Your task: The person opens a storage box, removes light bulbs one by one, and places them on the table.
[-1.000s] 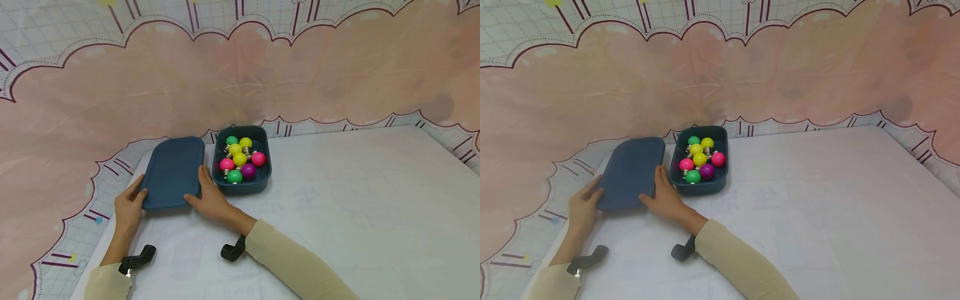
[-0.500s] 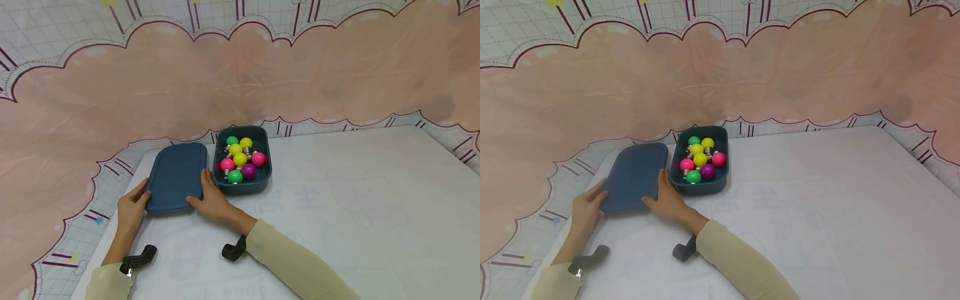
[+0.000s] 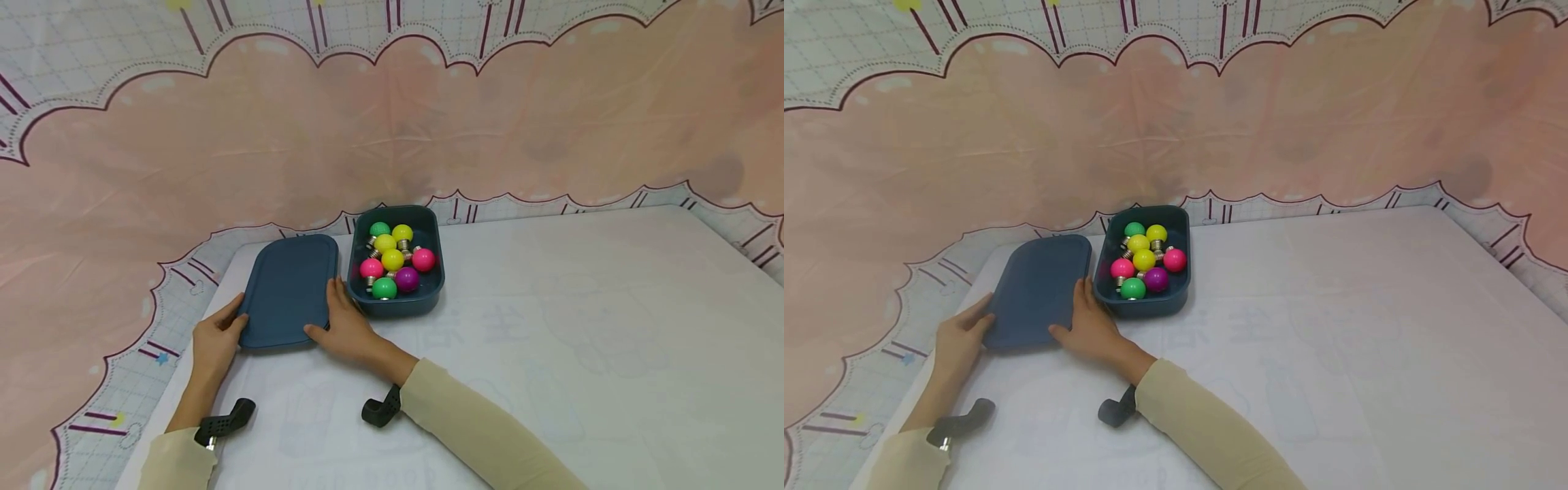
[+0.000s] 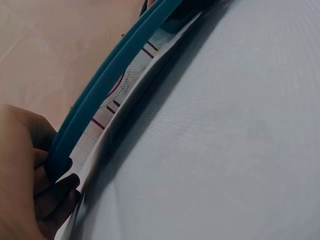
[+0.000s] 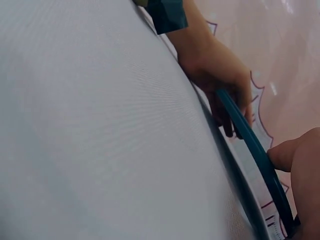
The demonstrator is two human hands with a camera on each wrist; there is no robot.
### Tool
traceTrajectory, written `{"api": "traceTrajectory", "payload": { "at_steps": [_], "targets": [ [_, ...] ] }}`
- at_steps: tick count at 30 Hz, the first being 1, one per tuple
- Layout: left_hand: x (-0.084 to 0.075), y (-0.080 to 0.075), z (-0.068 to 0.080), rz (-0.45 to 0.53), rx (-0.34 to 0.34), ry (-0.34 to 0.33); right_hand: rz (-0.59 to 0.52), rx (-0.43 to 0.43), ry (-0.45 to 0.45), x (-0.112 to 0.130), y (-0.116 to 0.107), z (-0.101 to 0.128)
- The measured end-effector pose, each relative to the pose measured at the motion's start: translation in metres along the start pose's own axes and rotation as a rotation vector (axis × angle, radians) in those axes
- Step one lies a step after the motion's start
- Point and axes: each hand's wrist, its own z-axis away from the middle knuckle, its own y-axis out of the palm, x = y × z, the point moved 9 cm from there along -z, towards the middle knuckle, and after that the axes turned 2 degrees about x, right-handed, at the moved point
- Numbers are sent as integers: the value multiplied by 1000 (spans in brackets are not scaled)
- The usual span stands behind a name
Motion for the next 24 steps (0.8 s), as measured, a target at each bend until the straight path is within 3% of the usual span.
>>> {"api": "traceTrajectory", "payload": {
  "at_steps": [11,24],
  "targets": [
    [1,-1,0,-77,-15,9,115,-12,-4,1,2,-1],
    [0,0,-1,-131,-17,31,273,-4,55,2,8,-4]
  ]
}}
